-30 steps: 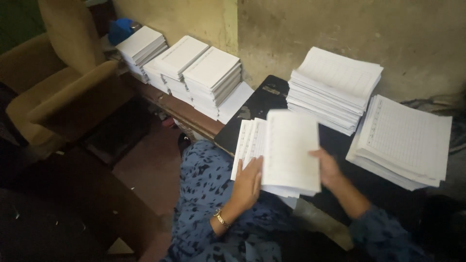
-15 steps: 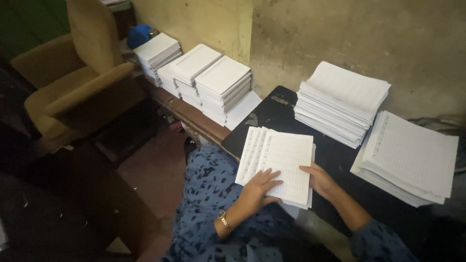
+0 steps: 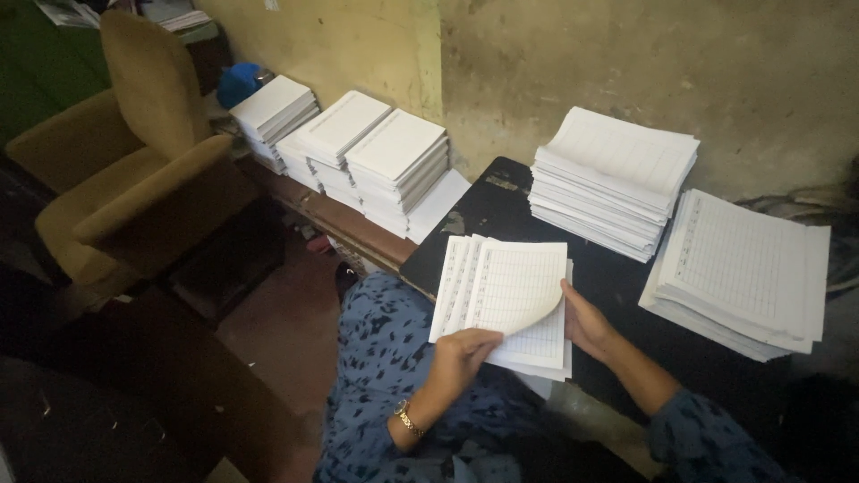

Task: Organizing and stacking printed sheets of paper into different piles on a work surface.

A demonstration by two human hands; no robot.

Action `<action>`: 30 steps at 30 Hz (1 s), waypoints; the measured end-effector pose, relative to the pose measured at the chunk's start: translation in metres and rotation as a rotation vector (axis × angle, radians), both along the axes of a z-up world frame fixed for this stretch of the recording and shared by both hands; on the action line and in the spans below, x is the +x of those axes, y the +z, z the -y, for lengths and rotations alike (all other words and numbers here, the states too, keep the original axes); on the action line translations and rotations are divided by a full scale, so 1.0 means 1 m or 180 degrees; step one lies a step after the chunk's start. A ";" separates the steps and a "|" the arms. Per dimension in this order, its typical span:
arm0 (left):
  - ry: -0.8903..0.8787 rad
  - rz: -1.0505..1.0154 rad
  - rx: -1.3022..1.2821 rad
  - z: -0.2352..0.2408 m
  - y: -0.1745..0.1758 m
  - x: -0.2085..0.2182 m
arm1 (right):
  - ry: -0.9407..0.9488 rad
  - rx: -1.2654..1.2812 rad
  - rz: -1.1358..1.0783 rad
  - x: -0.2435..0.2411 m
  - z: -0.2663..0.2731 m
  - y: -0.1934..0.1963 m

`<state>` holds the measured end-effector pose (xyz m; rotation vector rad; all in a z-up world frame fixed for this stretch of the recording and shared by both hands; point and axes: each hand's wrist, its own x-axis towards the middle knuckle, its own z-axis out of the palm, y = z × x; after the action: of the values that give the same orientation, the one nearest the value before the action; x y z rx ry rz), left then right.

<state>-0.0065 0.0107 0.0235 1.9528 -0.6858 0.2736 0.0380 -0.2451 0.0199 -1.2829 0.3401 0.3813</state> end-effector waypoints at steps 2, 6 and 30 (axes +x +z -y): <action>0.0182 -0.0179 -0.0185 0.003 -0.016 0.007 | 0.0056 0.0022 0.0044 0.003 0.001 -0.008; 0.0380 -0.0856 -0.0538 0.006 -0.039 0.016 | 0.0400 0.0205 0.0447 0.012 0.020 -0.039; -0.0057 -0.0247 0.0160 0.001 -0.024 0.007 | -0.0027 -0.0707 0.0445 0.013 0.016 -0.063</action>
<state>0.0003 0.0095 -0.0010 1.9933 -0.6649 0.1699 0.0515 -0.2606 -0.0428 -1.5165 0.2746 0.2493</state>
